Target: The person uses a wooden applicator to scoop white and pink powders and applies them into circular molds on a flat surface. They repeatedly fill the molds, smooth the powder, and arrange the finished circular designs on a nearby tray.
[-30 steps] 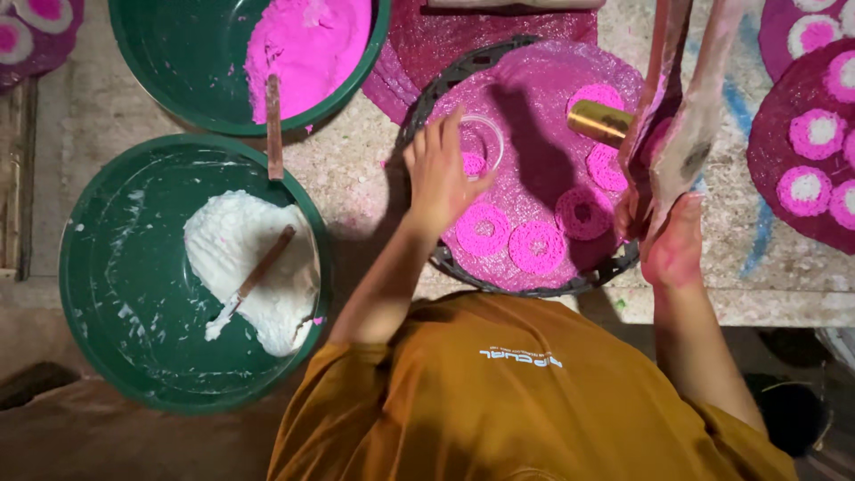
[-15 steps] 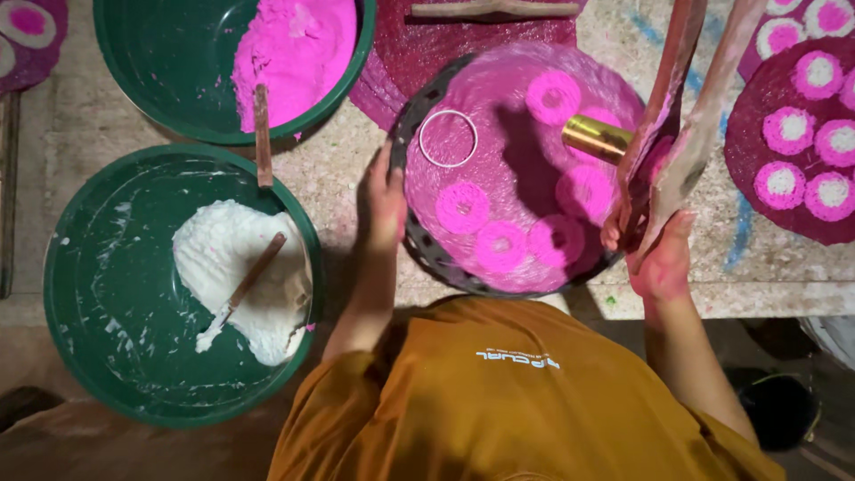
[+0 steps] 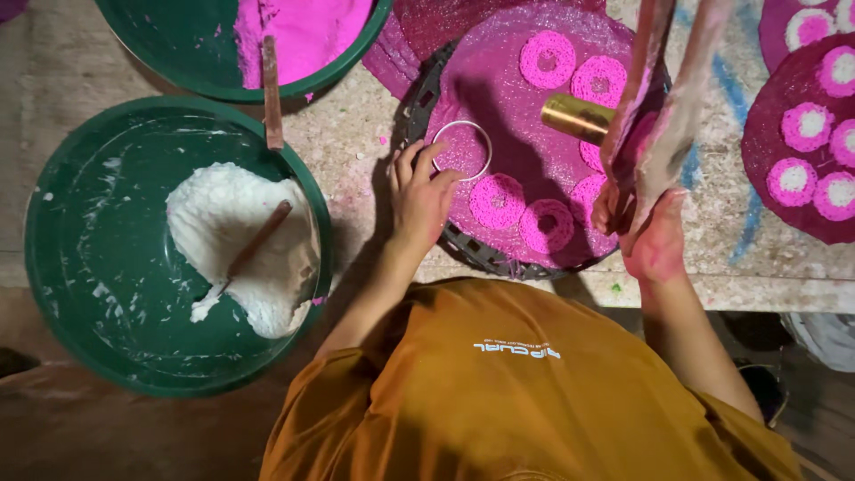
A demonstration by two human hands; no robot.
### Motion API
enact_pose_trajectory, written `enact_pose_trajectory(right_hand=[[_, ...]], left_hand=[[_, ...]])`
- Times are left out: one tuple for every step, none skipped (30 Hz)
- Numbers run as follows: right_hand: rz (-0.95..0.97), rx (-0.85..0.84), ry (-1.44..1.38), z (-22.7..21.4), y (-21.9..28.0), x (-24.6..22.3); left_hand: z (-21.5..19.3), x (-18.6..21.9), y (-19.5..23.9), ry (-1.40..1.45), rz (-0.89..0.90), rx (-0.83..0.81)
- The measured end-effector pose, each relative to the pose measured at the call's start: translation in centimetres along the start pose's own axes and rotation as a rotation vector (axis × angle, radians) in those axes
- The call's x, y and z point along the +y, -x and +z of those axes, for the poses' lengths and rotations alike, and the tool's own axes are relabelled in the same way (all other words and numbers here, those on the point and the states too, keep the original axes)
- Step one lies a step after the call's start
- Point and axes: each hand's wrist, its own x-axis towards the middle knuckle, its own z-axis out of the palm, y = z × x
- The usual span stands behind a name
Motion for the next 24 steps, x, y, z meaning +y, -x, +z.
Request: enact_pose_trajectory(right_hand=[[0.013, 0.001, 0.024, 0.1, 0.1, 0.0], [0.025, 0.003, 0.048, 0.2, 0.1, 0.0], [0.037, 0.003, 0.071, 0.3, -0.1, 0.0], [0.030, -0.026, 0.074, 0.4, -0.3, -0.1], [0.023, -0.053, 0.076, 0.5, -0.8, -0.1], [0.016, -0.080, 0.078, 0.6, -1.3, -0.3], [0.099, -0.115, 0.240, 0.6, -2.1, -0.6], [0.182, -0.152, 0.401, 0.7, -3.1, -1.0], [0.267, -0.190, 0.560, 0.9, -4.0, -1.5], [0.375, -0.270, 0.573, 1.2, -4.9, -2.0], [0.479, -0.351, 0.588, 1.7, -6.0, -2.6], [0.584, -0.431, 0.602, 2.4, -7.1, -3.3], [0.657, -0.461, 0.614, 3.2, -8.2, -4.1], [0.730, -0.491, 0.626, 4.0, -9.3, -4.9], [0.803, -0.521, 0.636, 4.9, -10.2, -5.7], [0.768, -0.502, 0.769, 5.7, -11.0, -6.5], [0.732, -0.478, 0.902, 6.4, -11.7, -7.3], [0.694, -0.453, 1.034, 7.2, -12.2, -7.8], [0.675, -0.449, 1.095, 8.1, -12.5, -7.7], [0.655, -0.444, 1.157, 8.8, -12.7, -7.7], [0.634, -0.442, 1.218, 9.5, -12.9, -7.4], [0.579, -0.441, 1.231, 10.0, -12.9, -7.1], [0.523, -0.441, 1.242, 10.5, -12.9, -6.7], [0.467, -0.441, 1.252, 10.9, -12.8, -6.4]], left_hand=[[0.1, 0.1, 0.2, -0.002, 0.012, -0.005], [0.0, 0.2, 0.4, -0.005, 0.023, -0.011], [-0.1, 0.3, 0.2, -0.009, 0.035, -0.015], [-0.4, 0.4, -0.1, -0.016, 0.040, 0.003], [-0.7, 0.6, -0.6, -0.023, 0.045, 0.020], [-1.0, 0.8, -1.3, -0.030, 0.051, 0.037], [-1.3, 0.9, -2.2, 0.272, -0.008, 0.052], [-1.5, 0.9, -3.6, 0.574, -0.068, 0.066], [-1.6, 0.8, -4.9, 0.876, -0.131, 0.077], [-1.5, 0.8, -6.3, 1.358, -0.249, -0.012], [-1.2, 0.7, -7.9, 1.837, -0.364, -0.108], [-0.8, 0.8, -9.2, 1.950, -0.375, -0.047], [-0.3, 0.9, -10.3, 2.061, -0.385, 0.018], [0.1, 0.9, -11.1, 2.172, -0.395, 0.086], [0.4, 0.8, -11.7, 2.189, -0.446, 0.165], [0.7, 0.6, -12.1, 2.203, -0.497, 0.244], [0.9, 0.4, -12.5, 2.217, -0.549, 0.322], [1.0, 0.0, -12.7, 2.220, -0.537, 0.362], [1.0, -0.4, -12.7, 2.223, -0.525, 0.401], [0.9, -0.9, -12.7, 2.225, -0.514, 0.439], [0.8, -1.5, -12.5, 2.221, -0.509, 0.451], [0.7, -2.0, -12.4, 2.216, -0.504, 0.463], [0.5, -2.6, -12.2, 2.210, -0.499, 0.474], [0.4, -3.1, -12.0, 2.211, -0.488, 0.478]])
